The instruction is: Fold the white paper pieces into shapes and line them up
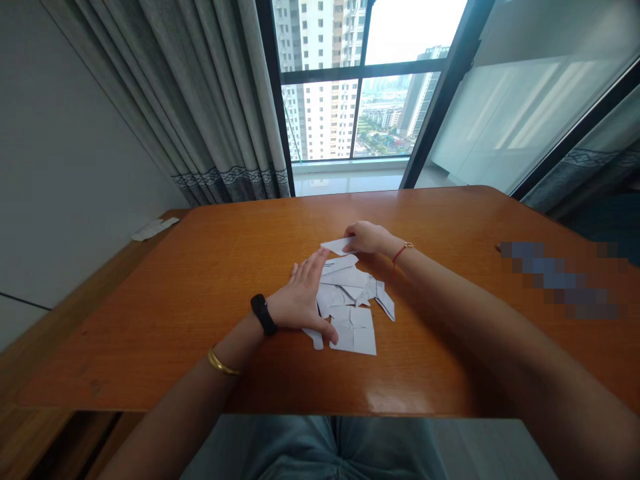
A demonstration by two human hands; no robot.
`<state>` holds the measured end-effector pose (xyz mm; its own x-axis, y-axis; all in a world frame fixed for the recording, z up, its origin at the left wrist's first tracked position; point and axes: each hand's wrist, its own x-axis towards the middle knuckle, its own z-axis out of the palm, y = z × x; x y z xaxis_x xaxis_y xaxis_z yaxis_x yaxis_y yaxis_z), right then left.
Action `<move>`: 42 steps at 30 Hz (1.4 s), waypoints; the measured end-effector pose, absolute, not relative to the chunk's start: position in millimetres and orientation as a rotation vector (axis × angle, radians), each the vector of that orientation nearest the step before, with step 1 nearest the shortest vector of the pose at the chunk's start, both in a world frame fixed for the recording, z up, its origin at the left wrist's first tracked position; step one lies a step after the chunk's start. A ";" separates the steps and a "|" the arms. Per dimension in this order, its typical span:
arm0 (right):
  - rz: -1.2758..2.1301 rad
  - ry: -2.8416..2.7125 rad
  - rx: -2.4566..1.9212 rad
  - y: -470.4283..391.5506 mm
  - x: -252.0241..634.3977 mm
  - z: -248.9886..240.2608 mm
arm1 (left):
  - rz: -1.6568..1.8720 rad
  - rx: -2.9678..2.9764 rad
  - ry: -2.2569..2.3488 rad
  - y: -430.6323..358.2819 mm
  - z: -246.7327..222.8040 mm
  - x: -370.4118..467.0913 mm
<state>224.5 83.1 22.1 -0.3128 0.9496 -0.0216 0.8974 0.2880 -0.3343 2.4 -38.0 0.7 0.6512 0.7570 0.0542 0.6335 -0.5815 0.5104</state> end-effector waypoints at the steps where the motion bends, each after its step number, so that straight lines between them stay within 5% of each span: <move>1: 0.440 -2.303 -1.724 73.2 230.8 27.4 | 0.363 2.417 1.083 -37.7 0.6 2.2; 7: 0.799 -2.108 -1.374 -2.3 242.9 32.3 | 0.407 2.450 1.068 -39.9 1.6 3.5; 13: 0.347 -2.231 -1.392 -26.2 241.9 3.7 | 0.265 2.468 1.218 -30.7 2.4 -8.4; 34: 0.582 -2.506 -1.176 -44.4 235.2 -1.1 | 0.131 2.462 1.201 -47.9 -1.6 15.7; 42: 0.984 -2.164 -1.124 -33.9 244.9 9.6 | 0.071 2.660 1.305 -56.1 -8.6 31.2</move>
<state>244.9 -33.9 9.6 -0.5294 0.8420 0.1037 0.4751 0.3955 -0.7860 31.2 -56.1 -8.6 0.6143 0.7883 -0.0352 0.7798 -0.5996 0.1800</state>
